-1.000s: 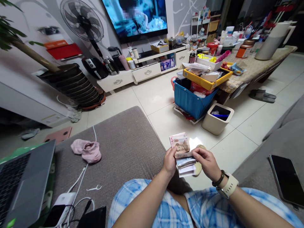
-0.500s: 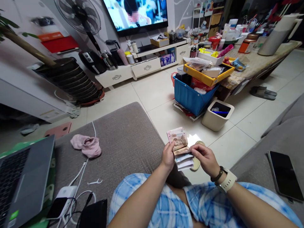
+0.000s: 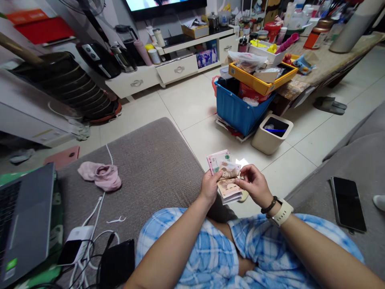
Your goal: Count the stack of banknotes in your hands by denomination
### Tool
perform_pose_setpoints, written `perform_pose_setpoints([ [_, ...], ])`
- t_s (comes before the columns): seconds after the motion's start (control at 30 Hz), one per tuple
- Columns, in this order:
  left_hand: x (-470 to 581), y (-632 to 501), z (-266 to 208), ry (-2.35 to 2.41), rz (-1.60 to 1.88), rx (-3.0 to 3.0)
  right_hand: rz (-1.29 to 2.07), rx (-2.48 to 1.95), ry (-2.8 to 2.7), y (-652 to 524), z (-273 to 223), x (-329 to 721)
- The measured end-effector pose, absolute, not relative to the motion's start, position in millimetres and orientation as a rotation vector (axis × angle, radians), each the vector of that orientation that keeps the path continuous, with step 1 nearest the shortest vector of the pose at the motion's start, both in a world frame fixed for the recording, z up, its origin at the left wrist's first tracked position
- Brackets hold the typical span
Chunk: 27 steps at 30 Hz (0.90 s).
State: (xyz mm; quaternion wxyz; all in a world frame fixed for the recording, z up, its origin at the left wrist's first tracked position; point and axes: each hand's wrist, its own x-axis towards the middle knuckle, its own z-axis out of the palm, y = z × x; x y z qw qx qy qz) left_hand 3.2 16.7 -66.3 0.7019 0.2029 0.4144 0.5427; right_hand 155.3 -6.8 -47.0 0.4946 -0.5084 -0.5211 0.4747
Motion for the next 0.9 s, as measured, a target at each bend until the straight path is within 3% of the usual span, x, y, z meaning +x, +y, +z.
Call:
perform_pose_setpoints([
  [0.33, 6.8, 14.4, -70.8, 0.946, 1.145, 0.526, 1.423, -1.169, -0.957, 1.3, -51.3, 159.4],
  [0.9, 5.9, 18.5, -75.2, 0.998, 1.278, 0.405, 1.400, -1.192, -0.955, -0.4, -48.5, 157.3],
])
